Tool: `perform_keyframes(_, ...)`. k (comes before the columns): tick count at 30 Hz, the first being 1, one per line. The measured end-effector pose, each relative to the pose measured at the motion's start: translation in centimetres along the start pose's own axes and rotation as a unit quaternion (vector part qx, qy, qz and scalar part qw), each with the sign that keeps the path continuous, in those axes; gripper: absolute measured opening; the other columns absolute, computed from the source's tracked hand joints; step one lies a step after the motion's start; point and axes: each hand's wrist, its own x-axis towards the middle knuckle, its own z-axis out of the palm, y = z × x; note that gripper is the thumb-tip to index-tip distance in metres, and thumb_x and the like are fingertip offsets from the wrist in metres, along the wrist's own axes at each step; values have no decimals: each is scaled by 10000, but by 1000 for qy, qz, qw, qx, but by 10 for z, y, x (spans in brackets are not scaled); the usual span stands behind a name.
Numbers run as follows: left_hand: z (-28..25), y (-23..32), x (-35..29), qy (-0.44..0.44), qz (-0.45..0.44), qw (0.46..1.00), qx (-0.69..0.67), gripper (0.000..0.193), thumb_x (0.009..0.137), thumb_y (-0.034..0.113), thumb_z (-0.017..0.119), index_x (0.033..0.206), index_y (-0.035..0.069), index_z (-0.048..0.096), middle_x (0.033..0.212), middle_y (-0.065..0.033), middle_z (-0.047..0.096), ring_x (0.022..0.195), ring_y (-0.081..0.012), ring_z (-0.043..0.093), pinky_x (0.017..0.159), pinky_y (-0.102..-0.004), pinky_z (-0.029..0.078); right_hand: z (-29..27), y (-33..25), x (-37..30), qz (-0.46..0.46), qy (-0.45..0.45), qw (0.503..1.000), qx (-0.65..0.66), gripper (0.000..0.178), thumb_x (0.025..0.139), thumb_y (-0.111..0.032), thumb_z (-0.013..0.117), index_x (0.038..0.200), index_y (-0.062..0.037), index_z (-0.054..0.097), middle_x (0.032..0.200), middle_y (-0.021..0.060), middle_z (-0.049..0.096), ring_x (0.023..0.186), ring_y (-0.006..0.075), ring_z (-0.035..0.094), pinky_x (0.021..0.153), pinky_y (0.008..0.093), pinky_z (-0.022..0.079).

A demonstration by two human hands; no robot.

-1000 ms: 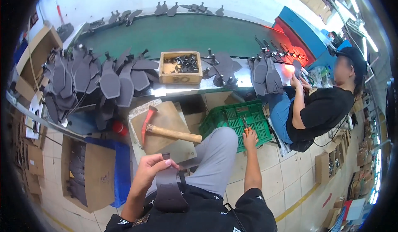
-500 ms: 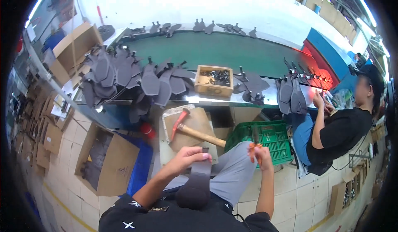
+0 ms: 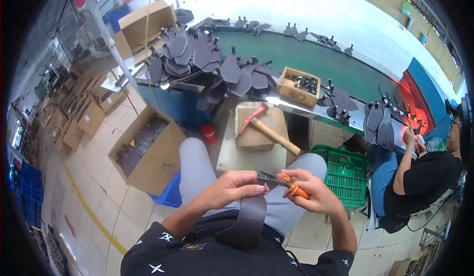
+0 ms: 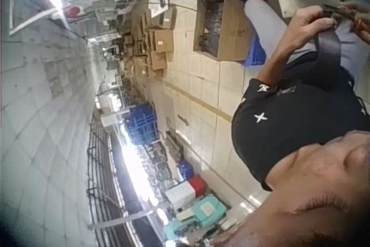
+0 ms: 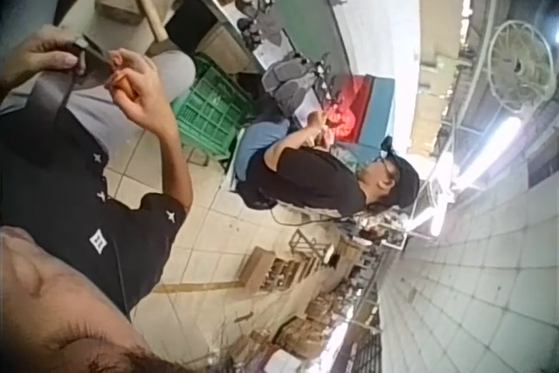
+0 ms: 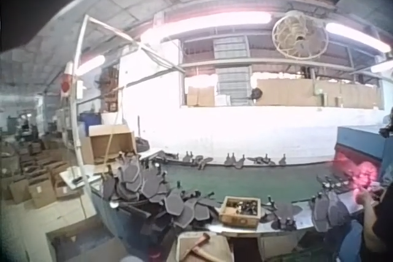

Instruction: Assembling and preparing shoe components using a hammer and pliers.

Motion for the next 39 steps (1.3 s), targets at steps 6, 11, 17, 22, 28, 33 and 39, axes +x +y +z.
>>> perform_keyframes(6, 2, -6, -6, 5, 4, 1000, 23, 302, 967, 263, 630, 878, -24, 663, 770, -37, 552, 735, -85, 479, 652, -273, 384, -7, -33, 4, 32, -31, 998, -49, 148, 781, -92, 636, 910, -22, 653, 1241, 176, 561, 1159, 335, 548, 1060, 437, 369)
perform_keyframes(11, -12, -2, 1, -23, 0, 1000, 2, 342, 956, 262, 642, 774, -23, 595, 718, -27, 526, 696, -82, 452, 619, -274, 367, -12, -44, 19, 108, -74, 990, -54, 186, 773, -86, 651, 914, 36, 646, 1150, 213, 570, 1017, 367, 599, 909, 399, 496)
perform_keyframes(17, -32, 1, 12, -65, -29, 997, -21, 366, 955, 278, 634, 751, -20, 575, 672, -31, 480, 652, -89, 428, 587, -290, 353, -18, -54, 37, 178, -95, 978, -43, 176, 752, -71, 652, 877, 53, 639, 1045, 217, 590, 922, 376, 612, 836, 398, 507)
perform_keyframes(22, -54, 11, 35, -84, -23, 996, 13, 381, 953, 270, 629, 739, -32, 535, 663, -67, 455, 632, -126, 433, 585, -315, 357, -29, -55, 56, 222, -93, 969, -50, 226, 742, -82, 645, 900, 79, 649, 1020, 235, 592, 902, 392, 620, 814, 407, 524)
perform_keyframes(28, -74, -2, 55, -79, -8, 997, 21, 384, 952, 253, 627, 729, -38, 513, 662, -105, 455, 615, -174, 434, 578, -336, 362, -39, -41, 82, 257, -102, 959, -60, 258, 739, -92, 652, 925, 87, 655, 976, 223, 580, 881, 386, 609, 813, 414, 520)
perform_keyframes(33, -90, -11, 65, -76, -30, 996, 32, 268, 934, 189, 661, 817, -46, 606, 673, -91, 490, 624, -177, 462, 570, -335, 365, -41, -33, 99, 291, -113, 948, -62, 288, 746, -111, 668, 953, 89, 653, 964, 220, 574, 913, 394, 602, 818, 427, 517)
perform_keyframes(39, -100, -18, 72, -49, -17, 998, 31, 268, 927, 172, 667, 801, -51, 586, 669, -106, 482, 610, -197, 461, 560, -341, 367, -42, -28, 116, 312, -120, 940, -66, 297, 753, -126, 674, 958, 88, 654, 989, 230, 574, 934, 401, 598, 843, 421, 515)
